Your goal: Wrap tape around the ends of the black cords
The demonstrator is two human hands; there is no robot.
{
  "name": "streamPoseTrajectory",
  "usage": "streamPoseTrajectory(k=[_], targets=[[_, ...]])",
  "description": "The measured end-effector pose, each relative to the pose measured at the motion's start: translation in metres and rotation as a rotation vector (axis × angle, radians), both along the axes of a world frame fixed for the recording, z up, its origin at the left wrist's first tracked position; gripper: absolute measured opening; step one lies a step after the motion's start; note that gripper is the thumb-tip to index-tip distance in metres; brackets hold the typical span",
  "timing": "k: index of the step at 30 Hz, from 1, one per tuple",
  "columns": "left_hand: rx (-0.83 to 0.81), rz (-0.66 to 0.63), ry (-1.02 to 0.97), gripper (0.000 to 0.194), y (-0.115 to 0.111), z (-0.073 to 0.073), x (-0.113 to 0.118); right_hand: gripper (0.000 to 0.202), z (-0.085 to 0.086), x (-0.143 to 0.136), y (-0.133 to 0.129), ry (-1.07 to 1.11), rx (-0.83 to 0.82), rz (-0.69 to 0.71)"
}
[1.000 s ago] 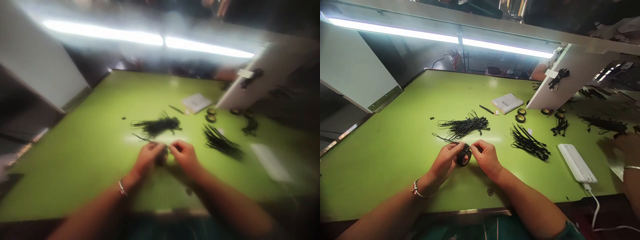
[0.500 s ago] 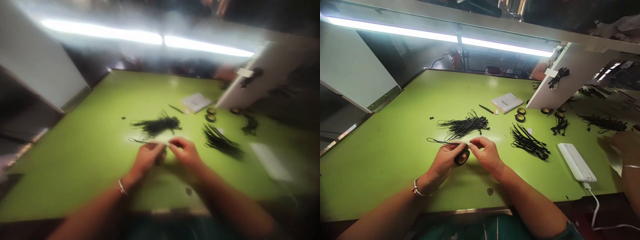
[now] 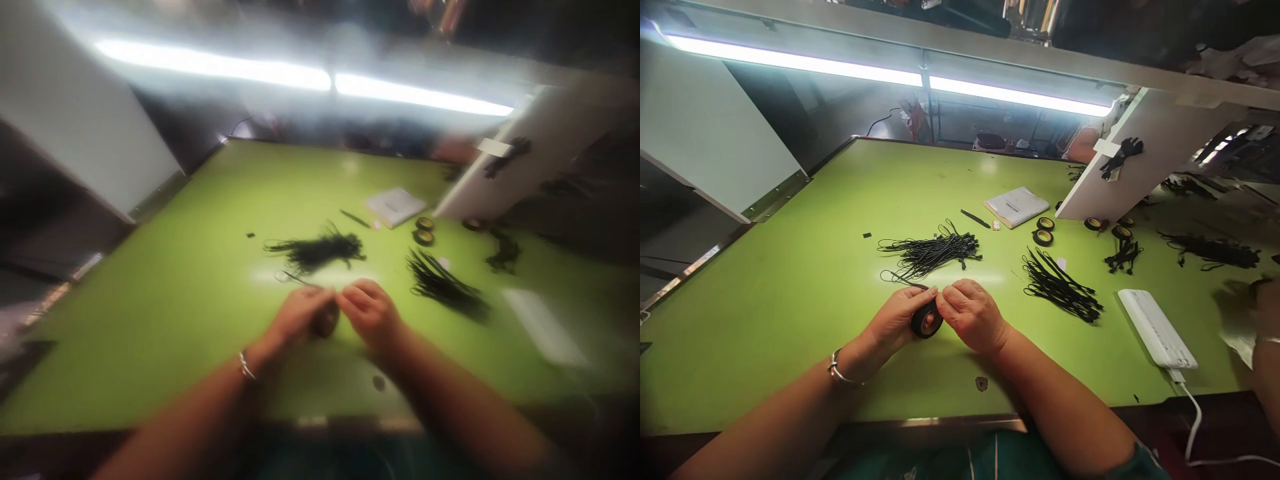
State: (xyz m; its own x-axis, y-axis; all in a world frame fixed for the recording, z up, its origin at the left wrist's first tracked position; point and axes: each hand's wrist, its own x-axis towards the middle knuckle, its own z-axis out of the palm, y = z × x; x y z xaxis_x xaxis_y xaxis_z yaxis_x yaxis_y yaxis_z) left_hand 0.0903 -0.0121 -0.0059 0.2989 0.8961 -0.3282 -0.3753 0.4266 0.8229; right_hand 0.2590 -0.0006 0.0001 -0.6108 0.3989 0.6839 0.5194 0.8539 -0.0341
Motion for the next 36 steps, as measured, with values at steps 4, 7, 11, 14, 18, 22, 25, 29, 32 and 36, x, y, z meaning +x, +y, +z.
streamPoseTrajectory(k=[4,7,11,14,18,22,25,29,32,36], targets=[[-0.001,0.037,0.019,0.036,0.001,0.000,-0.001,0.021,0.006,0.003,0.001,0.010,-0.101,0.044],[0.127,0.085,0.121,0.032,0.000,0.004,-0.001,0.020,0.016,0.007,0.003,0.274,-0.386,0.023],[0.247,0.159,0.304,0.029,-0.001,0.007,0.000,0.019,0.023,0.003,0.003,0.477,-0.835,-0.123],[0.368,0.181,0.410,0.025,-0.002,0.007,0.001,0.013,0.020,-0.005,-0.002,0.382,-0.942,-0.141],[0.406,0.157,0.438,0.026,-0.002,0.007,0.001,0.013,0.011,-0.008,-0.006,0.302,-0.706,-0.184],[0.233,-0.048,0.263,0.045,-0.002,0.009,-0.002,0.017,0.004,-0.004,-0.004,0.150,-0.332,-0.156],[0.167,-0.083,0.177,0.052,0.000,0.008,-0.004,0.020,0.005,-0.003,-0.003,0.030,-0.140,-0.101],[0.118,-0.104,0.097,0.044,0.001,0.007,-0.007,0.021,0.007,0.000,-0.002,-0.051,-0.051,-0.011],[0.127,-0.109,0.082,0.040,0.001,0.009,-0.007,0.021,0.006,0.003,0.002,-0.044,-0.056,0.036],[0.256,-0.022,0.233,0.030,0.003,0.011,-0.008,0.012,0.007,0.003,0.005,0.156,-0.254,0.005]])
